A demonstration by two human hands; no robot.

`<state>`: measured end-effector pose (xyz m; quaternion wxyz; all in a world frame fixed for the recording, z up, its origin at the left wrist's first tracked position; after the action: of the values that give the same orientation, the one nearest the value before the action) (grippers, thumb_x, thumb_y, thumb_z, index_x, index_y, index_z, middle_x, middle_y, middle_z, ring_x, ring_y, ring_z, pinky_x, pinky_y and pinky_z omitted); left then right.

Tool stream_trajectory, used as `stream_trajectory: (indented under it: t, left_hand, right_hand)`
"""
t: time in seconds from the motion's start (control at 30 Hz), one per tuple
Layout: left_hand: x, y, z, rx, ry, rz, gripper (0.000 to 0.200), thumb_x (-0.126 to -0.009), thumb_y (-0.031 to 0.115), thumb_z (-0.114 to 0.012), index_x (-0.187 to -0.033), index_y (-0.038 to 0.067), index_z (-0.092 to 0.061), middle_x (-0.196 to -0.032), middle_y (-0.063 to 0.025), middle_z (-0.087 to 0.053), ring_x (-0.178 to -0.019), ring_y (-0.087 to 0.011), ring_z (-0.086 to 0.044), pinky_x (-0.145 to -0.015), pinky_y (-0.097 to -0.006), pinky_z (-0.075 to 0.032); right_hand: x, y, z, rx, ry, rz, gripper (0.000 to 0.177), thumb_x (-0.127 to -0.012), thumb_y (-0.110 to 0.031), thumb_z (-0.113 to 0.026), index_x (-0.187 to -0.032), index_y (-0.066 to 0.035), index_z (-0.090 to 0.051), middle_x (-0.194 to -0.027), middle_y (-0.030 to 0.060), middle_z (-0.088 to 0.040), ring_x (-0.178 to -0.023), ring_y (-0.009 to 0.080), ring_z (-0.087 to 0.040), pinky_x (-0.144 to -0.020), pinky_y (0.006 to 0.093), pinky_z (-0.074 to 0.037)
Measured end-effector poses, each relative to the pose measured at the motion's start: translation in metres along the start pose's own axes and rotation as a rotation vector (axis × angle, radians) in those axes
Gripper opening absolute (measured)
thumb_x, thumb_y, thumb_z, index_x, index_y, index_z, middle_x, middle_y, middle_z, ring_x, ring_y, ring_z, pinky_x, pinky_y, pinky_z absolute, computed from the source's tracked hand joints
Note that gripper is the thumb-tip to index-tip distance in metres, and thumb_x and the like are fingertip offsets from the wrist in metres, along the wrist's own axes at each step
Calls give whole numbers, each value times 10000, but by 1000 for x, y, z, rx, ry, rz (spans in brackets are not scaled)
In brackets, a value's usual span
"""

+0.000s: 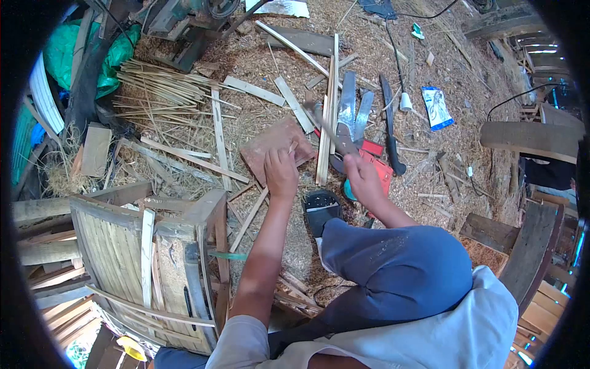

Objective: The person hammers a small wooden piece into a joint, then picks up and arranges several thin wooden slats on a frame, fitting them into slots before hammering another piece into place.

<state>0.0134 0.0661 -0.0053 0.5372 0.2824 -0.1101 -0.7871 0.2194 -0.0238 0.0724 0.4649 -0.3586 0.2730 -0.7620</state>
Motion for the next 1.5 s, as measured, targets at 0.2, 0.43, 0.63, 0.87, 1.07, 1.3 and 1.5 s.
stream_trajectory:
  t: [0.2, 0.43, 0.63, 0.87, 1.07, 1.3, 1.5]
  left_hand:
    - [-3, 2, 6, 23, 3, 7, 168, -988, 130, -691, -1064, 14, -595, -1026, -203, -560, -997, -417, -595, -871, -523, -506]
    - [-6, 14, 7, 39, -84, -40, 255, -971, 198, -730, -1150, 49, -628, -1064, -170, -583, -1014, -391, -593, -877, -513, -488]
    - [-4, 15, 33, -68, -77, -70, 346, -965, 312, -758, -1196, 74, -662, -1056, -133, -601, -1025, -364, -592, -876, -515, -464]
    - [5, 13, 12, -52, -172, -88, 263, -988, 312, -737, -1064, 78, -642, -1033, -149, -596, -1010, -363, -594, -853, -499, -467]
    - [-13, 18, 31, 221, -295, 227, 227, -1088, 241, -606, -1013, 28, -591, -908, -255, -681, -897, -493, -667, -780, -587, -505]
    - [-43, 14, 57, 524, -338, 407, 330, -1142, 277, -499, -1056, -12, -632, -900, -290, -715, -909, -515, -703, -777, -580, -522]
    - [-53, 11, 64, 465, -312, 437, 346, -1136, 262, -503, -1031, -21, -673, -927, -307, -711, -915, -526, -690, -793, -572, -526]
  right_hand:
    - [-9, 24, -23, 126, 9, 101, 464, -1181, -397, -451, -1014, -1, -626, -730, 211, -592, -672, 337, -628, -643, 471, -454]
    - [-23, 58, -14, -436, 156, -128, 544, -1183, -428, -452, -830, -30, -564, -682, 15, -480, -642, 148, -473, -591, 372, -386]
    - [-13, 59, -29, -474, 86, -264, 528, -1190, -439, -449, -817, -80, -553, -714, -36, -460, -662, 89, -431, -589, 313, -351]
    - [-7, 68, -42, -470, 58, -221, 519, -1188, -455, -448, -831, -90, -542, -732, -44, -448, -684, 87, -428, -613, 315, -361]
    - [-3, 57, -40, -576, -2, -143, 469, -1183, -447, -476, -850, -122, -539, -734, -58, -432, -641, 80, -406, -583, 289, -341]
    - [16, 34, -22, -256, -34, 32, 423, -1160, -346, -536, -946, 16, -584, -725, 88, -541, -696, 174, -540, -654, 394, -450]
    - [12, 7, -11, -145, -36, 44, 401, -1142, -340, -556, -974, 17, -629, -737, 201, -599, -657, 319, -606, -657, 458, -474]
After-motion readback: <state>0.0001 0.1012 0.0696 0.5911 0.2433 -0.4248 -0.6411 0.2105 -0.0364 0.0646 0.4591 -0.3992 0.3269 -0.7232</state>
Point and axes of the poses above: each hand's wrist, its own x-axis away from the middle knuckle, its own z-axis out of the back of the hand, y = z × x, the point moved 6 cm from there along -x, towards the middle knuckle
